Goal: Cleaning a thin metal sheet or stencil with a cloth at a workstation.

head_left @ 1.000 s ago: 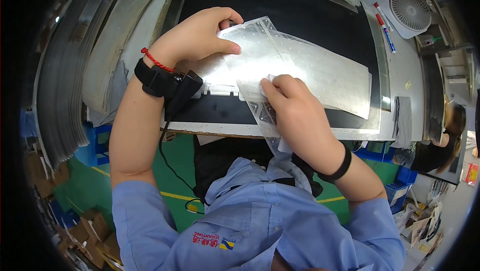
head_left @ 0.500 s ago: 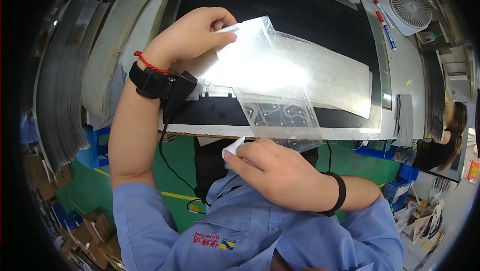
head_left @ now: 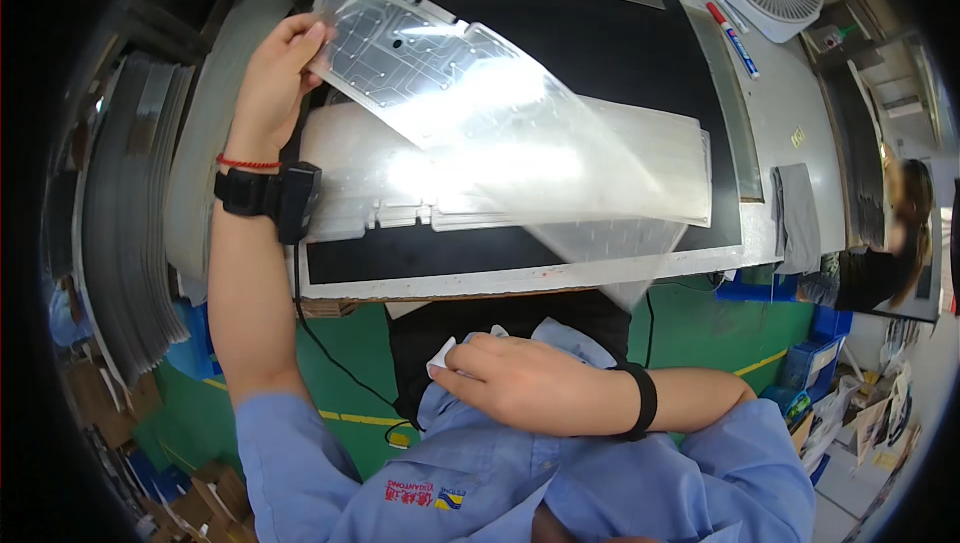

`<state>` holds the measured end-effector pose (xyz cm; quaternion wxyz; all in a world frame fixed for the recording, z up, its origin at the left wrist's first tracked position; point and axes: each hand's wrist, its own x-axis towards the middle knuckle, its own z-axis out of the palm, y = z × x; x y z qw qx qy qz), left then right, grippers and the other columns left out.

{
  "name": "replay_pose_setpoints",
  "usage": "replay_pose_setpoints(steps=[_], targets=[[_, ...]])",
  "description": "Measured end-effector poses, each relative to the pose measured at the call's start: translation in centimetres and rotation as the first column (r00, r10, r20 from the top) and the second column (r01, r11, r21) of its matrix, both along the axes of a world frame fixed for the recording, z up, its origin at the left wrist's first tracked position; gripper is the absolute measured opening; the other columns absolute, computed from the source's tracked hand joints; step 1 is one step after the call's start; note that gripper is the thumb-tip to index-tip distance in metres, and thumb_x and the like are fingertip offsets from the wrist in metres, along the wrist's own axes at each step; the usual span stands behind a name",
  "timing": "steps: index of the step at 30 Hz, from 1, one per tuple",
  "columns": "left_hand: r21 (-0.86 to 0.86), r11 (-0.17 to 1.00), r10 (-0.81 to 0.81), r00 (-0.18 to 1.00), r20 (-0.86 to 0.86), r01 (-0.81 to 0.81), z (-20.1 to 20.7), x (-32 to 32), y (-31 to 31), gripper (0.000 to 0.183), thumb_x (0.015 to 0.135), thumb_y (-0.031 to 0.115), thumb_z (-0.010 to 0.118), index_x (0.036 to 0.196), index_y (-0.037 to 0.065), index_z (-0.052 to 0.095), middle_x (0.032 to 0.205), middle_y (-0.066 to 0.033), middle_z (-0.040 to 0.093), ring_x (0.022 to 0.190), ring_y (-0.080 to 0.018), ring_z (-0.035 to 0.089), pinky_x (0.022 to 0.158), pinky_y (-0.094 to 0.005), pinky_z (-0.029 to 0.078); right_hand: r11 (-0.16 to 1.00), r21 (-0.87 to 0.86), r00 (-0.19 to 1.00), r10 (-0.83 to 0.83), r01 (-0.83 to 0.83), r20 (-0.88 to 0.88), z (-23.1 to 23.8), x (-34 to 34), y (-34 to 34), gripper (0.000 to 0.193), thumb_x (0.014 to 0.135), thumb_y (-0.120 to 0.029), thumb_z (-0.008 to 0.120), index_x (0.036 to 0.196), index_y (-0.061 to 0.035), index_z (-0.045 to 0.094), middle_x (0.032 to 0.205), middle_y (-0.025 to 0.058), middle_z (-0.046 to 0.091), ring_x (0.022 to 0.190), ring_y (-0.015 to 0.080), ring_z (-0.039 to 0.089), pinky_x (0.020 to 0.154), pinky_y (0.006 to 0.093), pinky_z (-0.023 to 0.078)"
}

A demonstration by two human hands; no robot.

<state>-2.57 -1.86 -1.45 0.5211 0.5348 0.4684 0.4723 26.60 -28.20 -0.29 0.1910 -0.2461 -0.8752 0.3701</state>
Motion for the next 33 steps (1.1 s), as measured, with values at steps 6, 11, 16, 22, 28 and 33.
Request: replay_pose_setpoints(steps=[6, 11, 16, 22, 28, 33], targets=[[-0.074, 0.996, 0.040, 0.989, -0.144, -0.051, 0.8, -0.2, -0.5, 0.026, 0.104, 0.019, 0.056, 0.126, 0.005, 0.060, 0.101, 0.0023, 0.066, 0.078, -0.0036, 0.056, 0.070, -0.0199, 0.047, 1.000, 0.024, 1.000, 0.019, -0.019, -0.002, -1.1, 0.4, -0.5, 0.039, 0.086, -0.006, 0.060, 0.123, 0.0067, 0.060, 0.099, 0.0122, 0.057, 0.092, 0.0257, 0.061, 0.073, 0.0361, 0.056], [-0.172, 0.984, -0.070, 0.974, -0.214, 0.033, -0.1, -1.6, 0.3, 0.025, 0.101, 0.011, 0.054, 0.125, 0.006, 0.060, 0.114, -0.0058, 0.069, 0.089, -0.0077, 0.062, 0.080, -0.0224, 0.050, 0.999, 0.032, 1.000, 0.013, -0.013, -0.001, -1.3, 0.5, -0.7, 0.037, 0.086, -0.007, 0.060, 0.121, 0.0067, 0.062, 0.098, 0.0116, 0.056, 0.092, 0.0245, 0.060, 0.072, 0.0355, 0.056], [0.026, 0.975, -0.220, 0.973, 0.068, 0.219, 0.0, -1.9, 0.3, 0.015, 0.102, 0.010, 0.054, 0.114, 0.009, 0.062, 0.131, -0.0090, 0.065, 0.109, -0.0142, 0.065, 0.095, -0.0283, 0.051, 0.999, 0.044, 1.000, -0.006, 0.006, 0.006, -1.5, 0.8, -0.6, 0.038, 0.086, -0.008, 0.061, 0.121, 0.0067, 0.063, 0.098, 0.0117, 0.056, 0.092, 0.0244, 0.060, 0.073, 0.0352, 0.056], [0.052, 0.998, -0.042, 0.999, 0.021, 0.041, -0.4, -0.4, 0.5, 0.007, 0.099, 0.007, 0.060, 0.104, 0.011, 0.063, 0.146, -0.0112, 0.055, 0.119, -0.0172, 0.061, 0.102, -0.0319, 0.048, 1.000, 0.010, 0.999, 0.002, -0.002, 0.039, -1.7, 0.7, -0.5, 0.038, 0.087, -0.008, 0.060, 0.122, 0.0058, 0.062, 0.100, 0.0112, 0.056, 0.093, 0.0243, 0.060, 0.075, 0.0352, 0.056], [-0.036, 0.983, -0.171, 0.969, 0.176, 0.180, -1.0, -3.6, 1.2, 0.008, 0.101, 0.008, 0.059, 0.107, 0.008, 0.063, 0.123, -0.0080, 0.066, 0.108, -0.0164, 0.066, 0.090, -0.0284, 0.054, 1.000, -0.001, 0.998, 0.021, -0.021, 0.060, -1.5, 0.4, -0.4, 0.039, 0.087, -0.008, 0.059, 0.124, 0.0051, 0.062, 0.101, 0.0103, 0.057, 0.094, 0.0240, 0.060, 0.078, 0.0348, 0.055], [-0.208, 0.976, -0.041, 0.995, 0.088, 0.058, 1.0, -0.4, -0.1, 0.034, 0.109, 0.022, 0.046, 0.133, 0.001, 0.058, 0.121, -0.0112, 0.069, 0.104, -0.0195, 0.069, 0.090, -0.0298, 0.056, 1.000, -0.018, 0.996, 0.019, -0.018, 0.085, -1.5, 0.4, -0.3, 0.039, 0.087, -0.008, 0.059, 0.124, 0.0048, 0.062, 0.102, 0.0103, 0.057, 0.095, 0.0242, 0.060, 0.080, 0.0350, 0.055]])
